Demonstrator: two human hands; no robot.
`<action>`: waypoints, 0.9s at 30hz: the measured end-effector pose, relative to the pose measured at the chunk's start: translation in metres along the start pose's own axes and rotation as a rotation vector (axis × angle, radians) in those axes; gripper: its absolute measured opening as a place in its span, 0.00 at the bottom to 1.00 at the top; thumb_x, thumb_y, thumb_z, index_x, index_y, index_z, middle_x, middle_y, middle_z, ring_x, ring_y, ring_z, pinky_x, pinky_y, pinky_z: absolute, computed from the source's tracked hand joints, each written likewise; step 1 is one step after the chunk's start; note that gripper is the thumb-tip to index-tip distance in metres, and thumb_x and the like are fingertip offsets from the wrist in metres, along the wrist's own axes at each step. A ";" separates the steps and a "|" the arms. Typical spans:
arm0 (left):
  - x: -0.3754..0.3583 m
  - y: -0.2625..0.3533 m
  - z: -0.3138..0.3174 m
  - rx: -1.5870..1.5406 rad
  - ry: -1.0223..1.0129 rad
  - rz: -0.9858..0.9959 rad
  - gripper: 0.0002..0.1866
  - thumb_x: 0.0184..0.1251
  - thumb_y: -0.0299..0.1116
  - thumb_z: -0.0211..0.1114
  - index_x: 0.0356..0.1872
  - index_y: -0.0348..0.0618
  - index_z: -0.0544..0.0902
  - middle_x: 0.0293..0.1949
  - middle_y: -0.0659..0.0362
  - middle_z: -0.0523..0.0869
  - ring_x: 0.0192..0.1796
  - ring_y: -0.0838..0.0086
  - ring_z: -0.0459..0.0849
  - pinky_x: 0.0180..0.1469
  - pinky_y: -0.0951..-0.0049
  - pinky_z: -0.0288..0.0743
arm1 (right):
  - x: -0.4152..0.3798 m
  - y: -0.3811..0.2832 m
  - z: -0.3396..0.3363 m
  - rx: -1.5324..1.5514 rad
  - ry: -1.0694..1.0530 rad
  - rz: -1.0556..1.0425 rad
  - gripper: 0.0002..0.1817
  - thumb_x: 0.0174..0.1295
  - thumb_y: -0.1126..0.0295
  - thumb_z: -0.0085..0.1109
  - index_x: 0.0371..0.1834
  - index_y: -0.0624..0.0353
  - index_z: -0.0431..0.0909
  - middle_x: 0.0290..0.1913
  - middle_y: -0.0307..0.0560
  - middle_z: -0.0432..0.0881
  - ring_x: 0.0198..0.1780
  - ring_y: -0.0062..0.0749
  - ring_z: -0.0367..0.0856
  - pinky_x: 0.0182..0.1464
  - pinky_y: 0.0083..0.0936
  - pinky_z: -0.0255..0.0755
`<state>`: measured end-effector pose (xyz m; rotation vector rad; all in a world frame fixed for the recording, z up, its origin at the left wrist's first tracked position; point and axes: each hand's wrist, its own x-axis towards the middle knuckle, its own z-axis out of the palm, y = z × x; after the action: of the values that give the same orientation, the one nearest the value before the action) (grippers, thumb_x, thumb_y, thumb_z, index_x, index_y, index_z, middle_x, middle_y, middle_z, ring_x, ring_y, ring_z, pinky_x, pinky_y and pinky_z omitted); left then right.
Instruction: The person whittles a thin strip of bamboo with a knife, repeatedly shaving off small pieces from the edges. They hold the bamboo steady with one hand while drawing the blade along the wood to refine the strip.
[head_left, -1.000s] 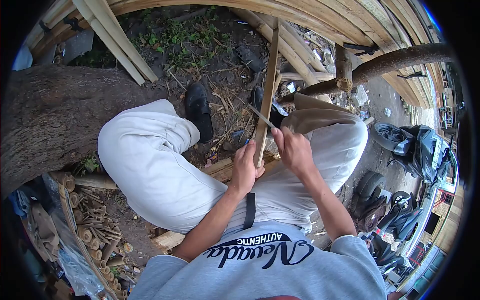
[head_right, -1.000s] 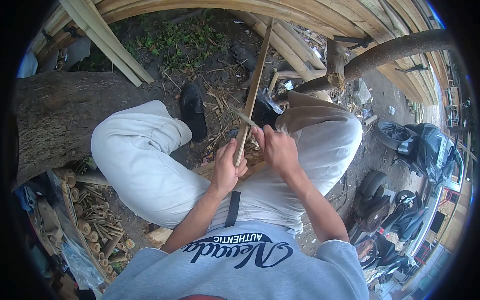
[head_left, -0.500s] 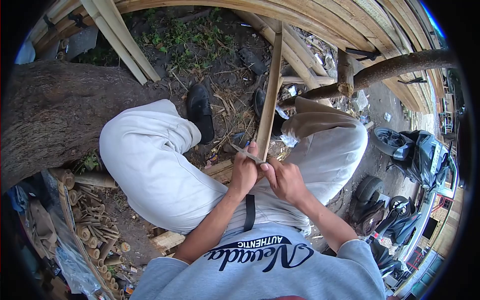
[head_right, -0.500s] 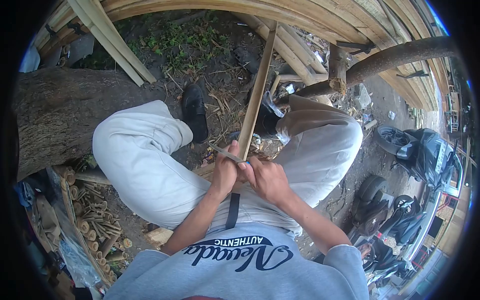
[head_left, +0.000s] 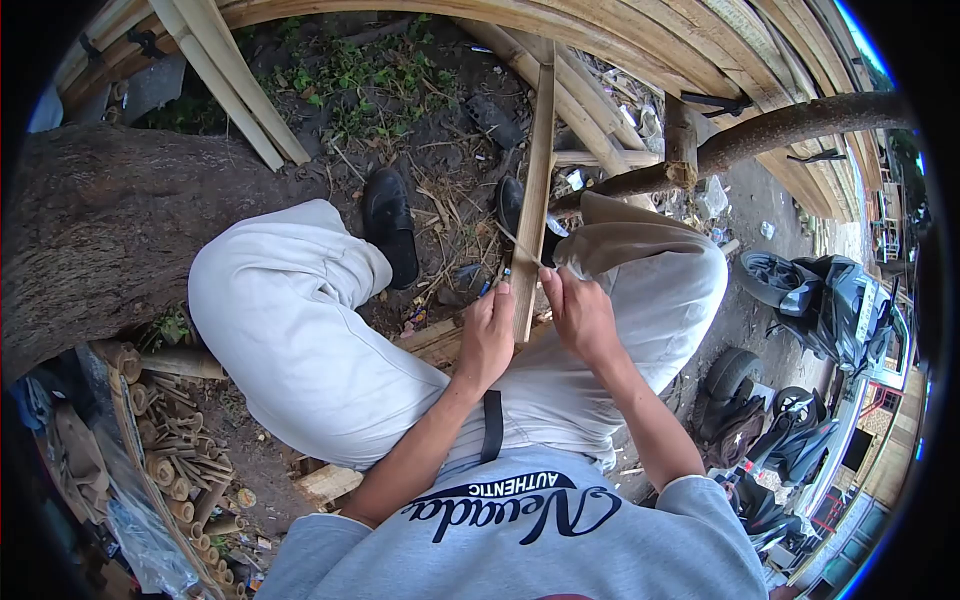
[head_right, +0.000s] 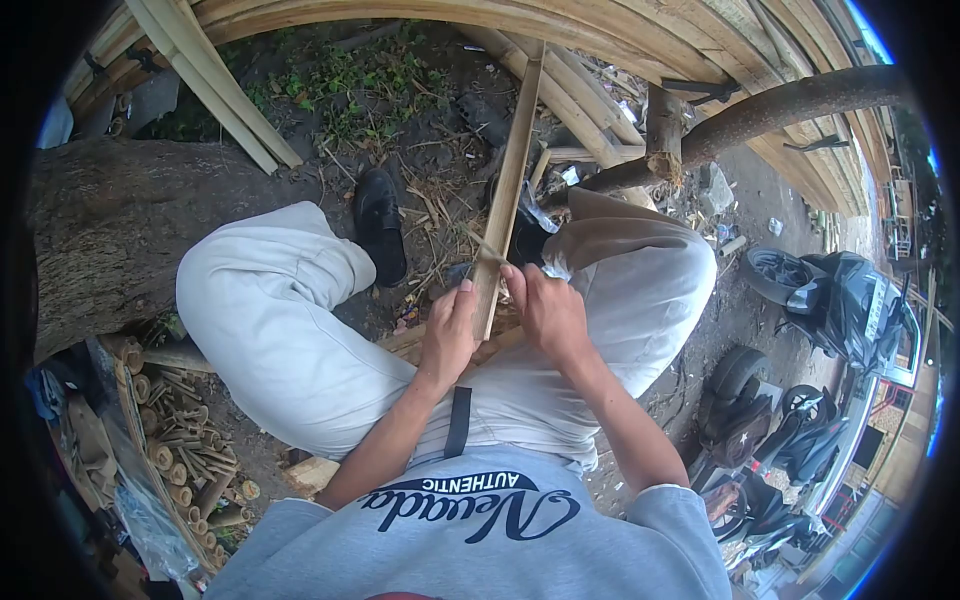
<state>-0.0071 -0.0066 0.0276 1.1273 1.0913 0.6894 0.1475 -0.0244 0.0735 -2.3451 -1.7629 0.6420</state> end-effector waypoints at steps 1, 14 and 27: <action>0.000 -0.004 0.001 0.003 0.003 0.004 0.27 0.84 0.45 0.42 0.33 0.32 0.77 0.21 0.49 0.75 0.24 0.58 0.73 0.33 0.59 0.69 | -0.001 0.000 0.001 0.003 0.003 -0.004 0.25 0.78 0.50 0.46 0.30 0.61 0.73 0.22 0.62 0.80 0.26 0.64 0.81 0.27 0.51 0.74; -0.006 0.008 -0.004 -0.703 -0.137 -0.299 0.21 0.85 0.48 0.44 0.32 0.47 0.70 0.16 0.66 0.65 0.14 0.84 0.60 0.17 0.77 0.51 | 0.016 -0.015 -0.015 0.176 0.026 -0.040 0.23 0.79 0.56 0.46 0.30 0.65 0.74 0.22 0.67 0.76 0.30 0.68 0.77 0.31 0.51 0.69; -0.007 -0.002 -0.005 -1.181 -0.240 -0.298 0.20 0.85 0.47 0.42 0.32 0.48 0.72 0.14 0.70 0.63 0.12 0.84 0.57 0.16 0.79 0.49 | -0.002 -0.027 -0.012 0.200 -0.087 -0.204 0.21 0.76 0.55 0.53 0.30 0.62 0.75 0.22 0.63 0.78 0.27 0.65 0.79 0.30 0.50 0.71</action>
<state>-0.0145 -0.0111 0.0281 0.0187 0.4529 0.7572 0.1279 -0.0168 0.0943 -2.0047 -1.8470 0.8538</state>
